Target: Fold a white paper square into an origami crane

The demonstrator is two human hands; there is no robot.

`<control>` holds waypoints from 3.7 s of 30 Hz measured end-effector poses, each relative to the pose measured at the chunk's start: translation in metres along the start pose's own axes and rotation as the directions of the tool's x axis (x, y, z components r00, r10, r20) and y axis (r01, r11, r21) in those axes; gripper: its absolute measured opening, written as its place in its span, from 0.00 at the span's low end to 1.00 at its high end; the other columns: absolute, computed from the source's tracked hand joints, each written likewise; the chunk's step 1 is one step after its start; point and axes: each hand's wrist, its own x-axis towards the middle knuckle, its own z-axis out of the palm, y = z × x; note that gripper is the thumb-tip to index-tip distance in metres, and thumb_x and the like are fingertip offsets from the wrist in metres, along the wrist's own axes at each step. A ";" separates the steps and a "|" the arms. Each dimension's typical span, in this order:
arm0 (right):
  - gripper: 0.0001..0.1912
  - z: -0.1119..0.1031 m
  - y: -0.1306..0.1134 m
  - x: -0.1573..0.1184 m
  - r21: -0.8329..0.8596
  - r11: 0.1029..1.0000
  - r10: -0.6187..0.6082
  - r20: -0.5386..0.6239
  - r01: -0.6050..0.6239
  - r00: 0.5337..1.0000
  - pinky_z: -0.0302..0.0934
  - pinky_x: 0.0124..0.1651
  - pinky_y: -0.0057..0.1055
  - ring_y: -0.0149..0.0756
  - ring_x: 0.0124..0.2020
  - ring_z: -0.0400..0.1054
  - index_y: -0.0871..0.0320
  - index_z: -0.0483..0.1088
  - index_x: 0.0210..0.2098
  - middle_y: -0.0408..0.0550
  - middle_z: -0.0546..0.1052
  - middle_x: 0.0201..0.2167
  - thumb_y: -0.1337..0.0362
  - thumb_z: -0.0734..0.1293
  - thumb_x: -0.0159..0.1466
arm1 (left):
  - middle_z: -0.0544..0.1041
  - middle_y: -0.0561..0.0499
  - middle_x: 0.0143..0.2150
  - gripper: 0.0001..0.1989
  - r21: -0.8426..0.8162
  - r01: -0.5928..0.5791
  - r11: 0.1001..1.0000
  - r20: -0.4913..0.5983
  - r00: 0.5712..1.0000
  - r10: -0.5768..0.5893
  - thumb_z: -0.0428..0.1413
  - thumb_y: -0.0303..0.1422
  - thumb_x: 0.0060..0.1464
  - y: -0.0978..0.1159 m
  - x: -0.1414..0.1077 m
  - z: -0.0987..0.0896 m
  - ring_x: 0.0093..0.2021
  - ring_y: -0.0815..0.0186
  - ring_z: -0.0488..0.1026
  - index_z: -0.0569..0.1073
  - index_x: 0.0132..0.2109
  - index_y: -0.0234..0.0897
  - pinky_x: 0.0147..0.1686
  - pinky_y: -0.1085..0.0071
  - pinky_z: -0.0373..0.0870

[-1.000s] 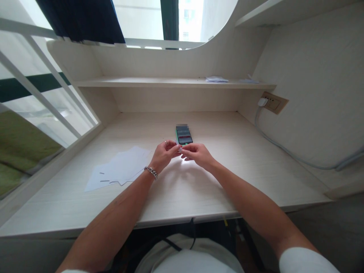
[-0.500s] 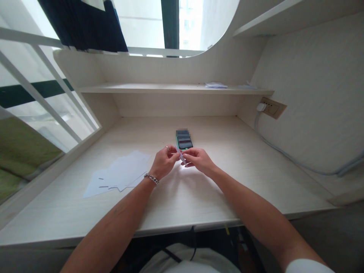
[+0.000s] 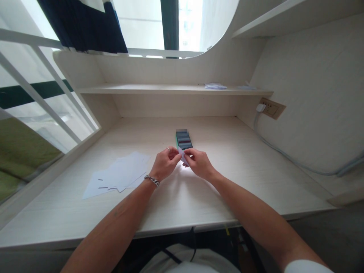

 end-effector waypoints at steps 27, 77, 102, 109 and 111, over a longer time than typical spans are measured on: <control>0.11 -0.006 -0.003 0.000 0.164 0.970 -0.156 -0.137 0.177 0.978 0.67 0.40 0.32 0.38 0.37 0.73 0.57 0.74 0.38 0.48 0.79 0.36 0.69 0.67 0.54 | 0.82 0.45 0.34 0.16 -0.352 0.186 0.917 0.223 0.969 -0.111 0.70 0.36 0.41 0.001 0.002 -0.003 0.33 0.66 0.77 0.81 0.38 0.32 0.43 0.66 0.74; 0.13 -0.003 0.000 0.004 0.282 0.953 -0.075 -0.136 0.111 0.988 0.69 0.38 0.33 0.38 0.35 0.75 0.55 0.76 0.41 0.47 0.80 0.33 0.61 0.72 0.56 | 0.74 0.54 0.23 0.15 0.075 -0.171 0.982 -0.021 0.985 0.173 0.65 0.36 0.47 0.006 -0.001 0.001 0.22 0.73 0.66 0.82 0.42 0.36 0.23 0.76 0.64; 0.15 0.000 0.000 0.009 0.481 0.877 0.098 -0.181 0.001 0.979 0.71 0.44 0.40 0.43 0.36 0.77 0.57 0.79 0.33 0.50 0.82 0.33 0.58 0.77 0.47 | 0.81 0.50 0.31 0.15 0.040 -0.174 0.984 -0.016 0.984 0.175 0.66 0.35 0.46 0.000 -0.001 0.003 0.28 0.68 0.75 0.82 0.43 0.37 0.30 0.73 0.73; 0.16 -0.001 -0.003 0.007 0.435 0.900 0.114 -0.198 -0.017 0.974 0.71 0.44 0.41 0.43 0.36 0.77 0.57 0.81 0.35 0.51 0.83 0.34 0.57 0.77 0.48 | 0.82 0.48 0.33 0.15 0.023 -0.152 0.988 -0.011 0.988 0.152 0.66 0.34 0.46 0.001 -0.002 0.004 0.30 0.66 0.77 0.82 0.43 0.36 0.30 0.72 0.73; 0.15 -0.001 -0.004 0.007 0.425 0.905 0.109 -0.204 -0.012 0.973 0.70 0.44 0.41 0.43 0.36 0.77 0.57 0.81 0.35 0.51 0.83 0.34 0.57 0.77 0.49 | 0.82 0.47 0.33 0.15 0.005 -0.141 0.990 -0.008 0.990 0.141 0.66 0.34 0.45 0.001 -0.001 0.005 0.30 0.65 0.77 0.82 0.42 0.36 0.30 0.71 0.74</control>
